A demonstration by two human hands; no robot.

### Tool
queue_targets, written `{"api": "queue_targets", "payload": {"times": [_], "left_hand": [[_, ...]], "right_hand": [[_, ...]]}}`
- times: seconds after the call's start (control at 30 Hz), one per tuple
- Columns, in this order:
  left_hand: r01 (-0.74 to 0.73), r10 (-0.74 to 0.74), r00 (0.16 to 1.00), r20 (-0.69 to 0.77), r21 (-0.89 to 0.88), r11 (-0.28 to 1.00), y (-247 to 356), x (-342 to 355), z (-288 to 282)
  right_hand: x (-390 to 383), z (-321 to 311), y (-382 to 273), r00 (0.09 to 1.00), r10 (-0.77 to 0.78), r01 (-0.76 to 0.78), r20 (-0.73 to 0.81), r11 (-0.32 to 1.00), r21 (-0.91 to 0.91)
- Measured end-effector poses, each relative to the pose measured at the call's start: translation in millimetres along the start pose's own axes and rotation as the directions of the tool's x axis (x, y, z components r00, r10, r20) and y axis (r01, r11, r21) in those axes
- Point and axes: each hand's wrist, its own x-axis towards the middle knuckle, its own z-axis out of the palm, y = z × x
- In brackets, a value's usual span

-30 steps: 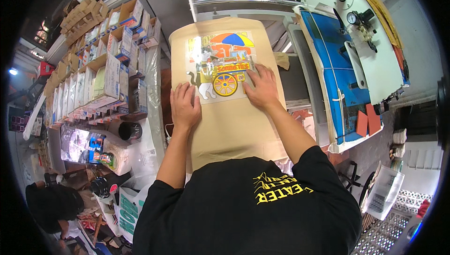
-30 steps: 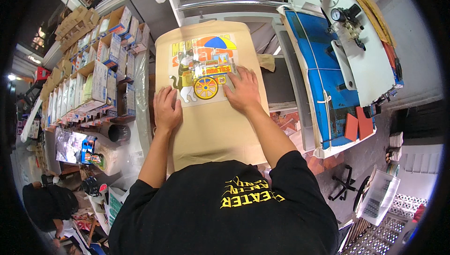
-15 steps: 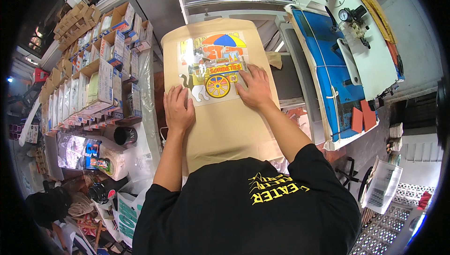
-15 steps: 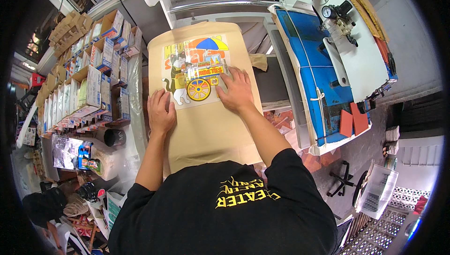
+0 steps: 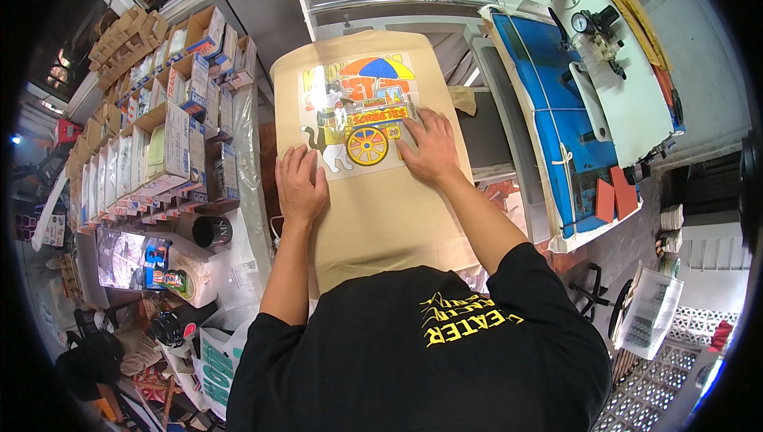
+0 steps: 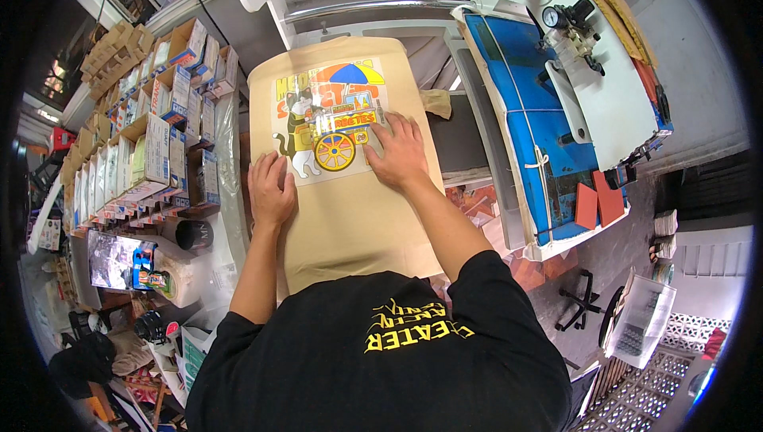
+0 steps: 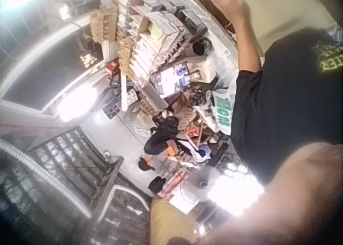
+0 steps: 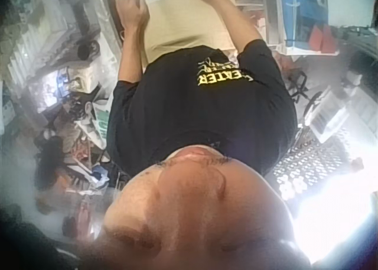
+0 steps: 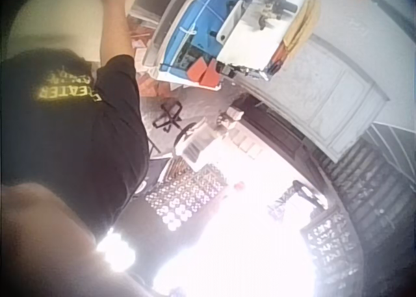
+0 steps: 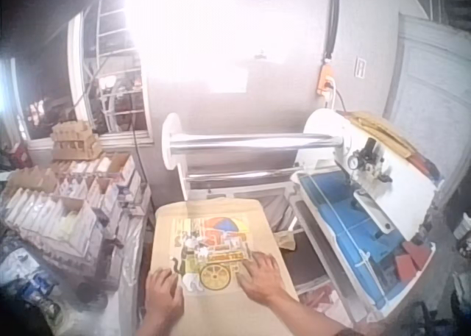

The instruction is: The person prepares shirts for printing by hand, using scissors to trim graphic transfer sheets and positioning them onto t-shirts placed on a heat press machine.

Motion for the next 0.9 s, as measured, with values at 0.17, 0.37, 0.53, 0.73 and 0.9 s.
{"api": "queue_targets", "payload": {"times": [0.17,0.37,0.53,0.73,0.9], "left_hand": [[-0.004,0.004,1.0,0.001,-0.005,1.0,0.7,1.1,-0.5],[-0.003,0.003,1.0,0.001,-0.006,1.0,-2.5,-0.8,-0.9],[0.001,-0.001,1.0,0.003,-0.006,1.0,-2.0,0.3,-0.6],[0.012,-0.012,1.0,0.005,0.006,1.0,-0.4,-0.3,-0.9],[0.012,-0.012,1.0,0.009,0.006,1.0,-1.0,-0.4,-1.0]], "right_hand": [[0.1,0.6,0.9,1.0,0.008,-0.008,-0.005,1.0,0.008],[1.3,4.2,-1.0,1.0,0.011,-0.011,-0.022,1.0,0.03],[1.2,3.5,1.3,0.999,0.034,-0.034,0.04,0.999,0.0],[0.7,4.2,1.1,1.0,0.016,-0.016,0.018,1.0,0.005],[1.0,3.6,0.5,1.0,0.009,-0.009,0.018,1.0,-0.002]]}}
